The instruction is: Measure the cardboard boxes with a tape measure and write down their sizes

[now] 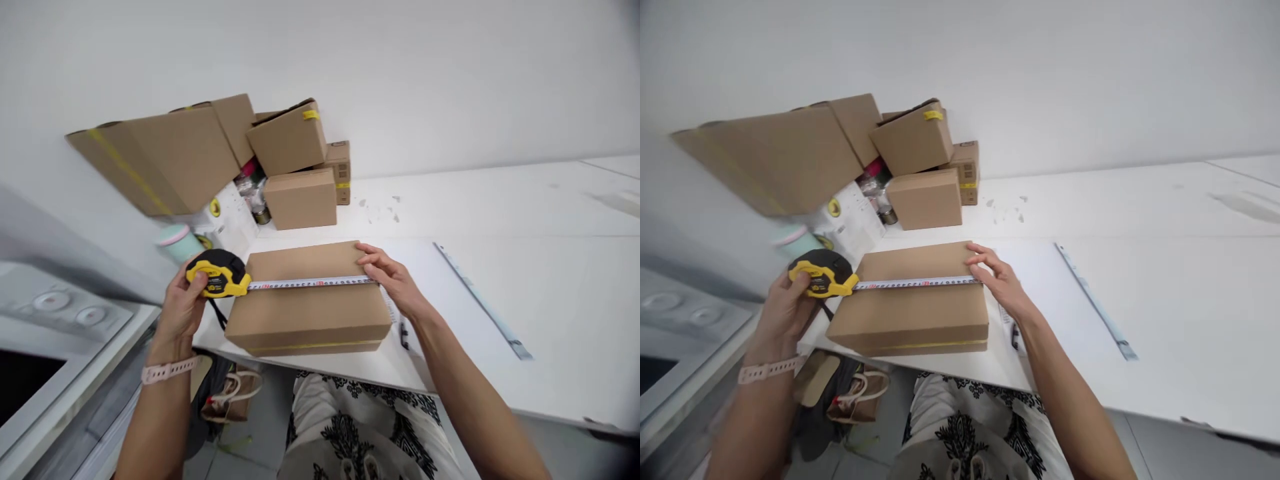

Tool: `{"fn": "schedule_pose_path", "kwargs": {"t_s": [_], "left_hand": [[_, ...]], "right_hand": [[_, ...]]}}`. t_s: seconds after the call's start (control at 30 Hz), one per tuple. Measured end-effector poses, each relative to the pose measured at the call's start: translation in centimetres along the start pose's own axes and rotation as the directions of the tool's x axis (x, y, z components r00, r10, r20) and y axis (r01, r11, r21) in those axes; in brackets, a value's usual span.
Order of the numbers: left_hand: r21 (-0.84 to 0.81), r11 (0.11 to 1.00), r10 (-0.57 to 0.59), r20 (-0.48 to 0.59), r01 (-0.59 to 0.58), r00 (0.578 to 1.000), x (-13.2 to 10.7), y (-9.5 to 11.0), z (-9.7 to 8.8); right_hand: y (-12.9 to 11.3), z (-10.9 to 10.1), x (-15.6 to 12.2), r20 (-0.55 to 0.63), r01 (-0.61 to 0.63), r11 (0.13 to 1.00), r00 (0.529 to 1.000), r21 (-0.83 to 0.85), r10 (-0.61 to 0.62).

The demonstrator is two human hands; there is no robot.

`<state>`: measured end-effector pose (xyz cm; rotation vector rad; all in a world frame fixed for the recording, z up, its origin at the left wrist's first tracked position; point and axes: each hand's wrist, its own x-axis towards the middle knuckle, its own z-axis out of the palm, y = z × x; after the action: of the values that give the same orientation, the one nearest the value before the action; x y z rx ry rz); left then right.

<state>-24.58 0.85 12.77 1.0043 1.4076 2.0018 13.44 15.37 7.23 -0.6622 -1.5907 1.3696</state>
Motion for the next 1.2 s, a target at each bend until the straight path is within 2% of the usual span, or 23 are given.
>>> {"fn": "schedule_pose_path", "kwargs": {"t_s": [0.13, 0.23, 0.43, 0.67, 0.9, 1.2], "left_hand": [[0.021, 0.996, 0.092, 0.0, -0.092, 0.996, -0.8, 1.7, -0.9], [0.035, 0.994, 0.106, 0.031, -0.107, 0.994, -1.0, 2.1, -1.9], [0.011, 0.996, 0.084, 0.091, -0.085, 0.992, 0.5, 1.2, -3.4], [0.004, 0.998, 0.061, 0.073, -0.062, 0.995, 2.9, 0.3, -5.0], [-0.01, 0.999, 0.033, 0.046, -0.032, 0.998, 3.1, -1.6, -6.3], [-0.015, 0.999, 0.031, 0.042, -0.03, 0.999, 3.1, -1.7, -6.6]], "right_hand": [[-0.1, 0.0, 0.2, 0.033, 0.055, 0.987, 0.998, -0.151, -0.05], [-0.2, 0.5, 0.2, 0.028, 0.095, 0.972, 0.995, -0.216, -0.092], [-0.1, 1.6, 0.1, 0.023, 0.15, 0.943, 0.988, -0.296, -0.15], [-0.1, 1.9, 0.1, 0.012, 0.154, 0.933, 0.987, -0.325, -0.159], [0.1, 1.8, 0.1, 0.013, 0.14, 0.928, 0.989, -0.346, -0.144], [0.1, 1.9, 0.0, -0.001, 0.13, 0.937, 0.99, -0.324, -0.138]]}}
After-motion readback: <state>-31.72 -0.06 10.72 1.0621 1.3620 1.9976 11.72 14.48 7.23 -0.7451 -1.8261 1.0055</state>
